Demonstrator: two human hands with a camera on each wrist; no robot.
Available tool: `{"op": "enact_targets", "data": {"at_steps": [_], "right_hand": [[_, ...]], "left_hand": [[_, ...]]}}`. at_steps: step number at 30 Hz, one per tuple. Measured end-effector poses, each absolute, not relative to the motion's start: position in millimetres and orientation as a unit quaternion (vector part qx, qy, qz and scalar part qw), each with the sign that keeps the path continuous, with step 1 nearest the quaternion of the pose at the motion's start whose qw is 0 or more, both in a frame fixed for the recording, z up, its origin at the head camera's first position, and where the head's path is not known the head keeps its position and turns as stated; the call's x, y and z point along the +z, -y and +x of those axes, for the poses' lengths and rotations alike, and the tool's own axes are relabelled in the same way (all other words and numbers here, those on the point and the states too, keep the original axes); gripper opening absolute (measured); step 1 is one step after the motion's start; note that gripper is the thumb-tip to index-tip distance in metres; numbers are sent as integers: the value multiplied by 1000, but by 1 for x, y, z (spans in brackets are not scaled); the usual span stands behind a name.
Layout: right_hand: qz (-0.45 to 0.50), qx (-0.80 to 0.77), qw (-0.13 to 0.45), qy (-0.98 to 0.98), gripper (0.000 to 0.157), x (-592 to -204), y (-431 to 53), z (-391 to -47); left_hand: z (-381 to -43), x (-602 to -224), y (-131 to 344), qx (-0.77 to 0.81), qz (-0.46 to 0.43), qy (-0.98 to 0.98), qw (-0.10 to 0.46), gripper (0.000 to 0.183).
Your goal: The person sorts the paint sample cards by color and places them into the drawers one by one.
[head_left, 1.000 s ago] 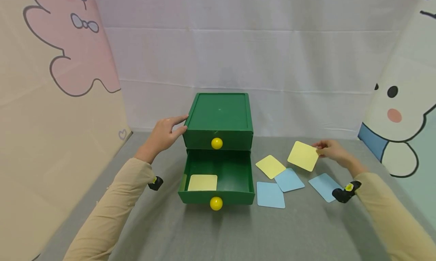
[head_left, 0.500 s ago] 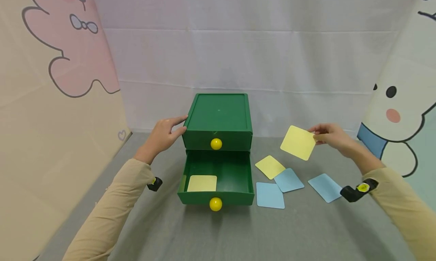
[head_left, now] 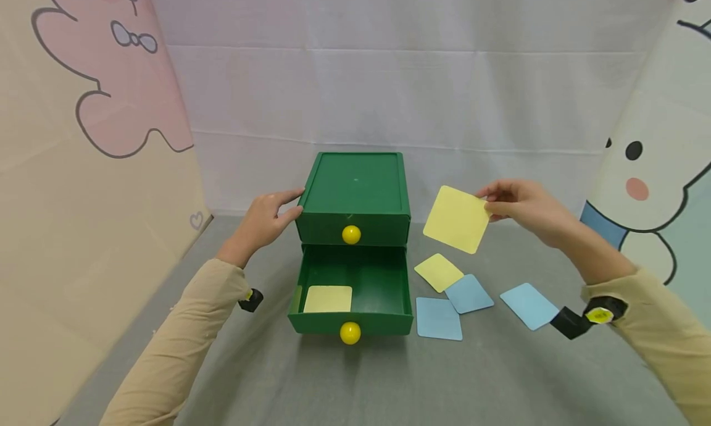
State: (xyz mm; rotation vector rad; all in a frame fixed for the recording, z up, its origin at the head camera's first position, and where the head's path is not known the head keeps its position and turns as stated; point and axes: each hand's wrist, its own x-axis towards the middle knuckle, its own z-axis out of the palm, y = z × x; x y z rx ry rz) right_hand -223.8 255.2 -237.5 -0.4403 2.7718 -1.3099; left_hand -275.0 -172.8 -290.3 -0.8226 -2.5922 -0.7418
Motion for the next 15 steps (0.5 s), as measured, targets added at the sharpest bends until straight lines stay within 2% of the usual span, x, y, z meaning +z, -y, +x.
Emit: {"op": "enact_targets", "data": {"at_steps": [7, 15], "right_hand": [[-170, -437, 43, -882, 27, -232, -217, -215], [-194, -459, 64, -865, 21, -242, -176, -208]], "left_hand": [[-275, -290, 173, -257, -289, 908, 163, 42], [-274, -290, 173, -255, -287, 909, 162, 42]]}}
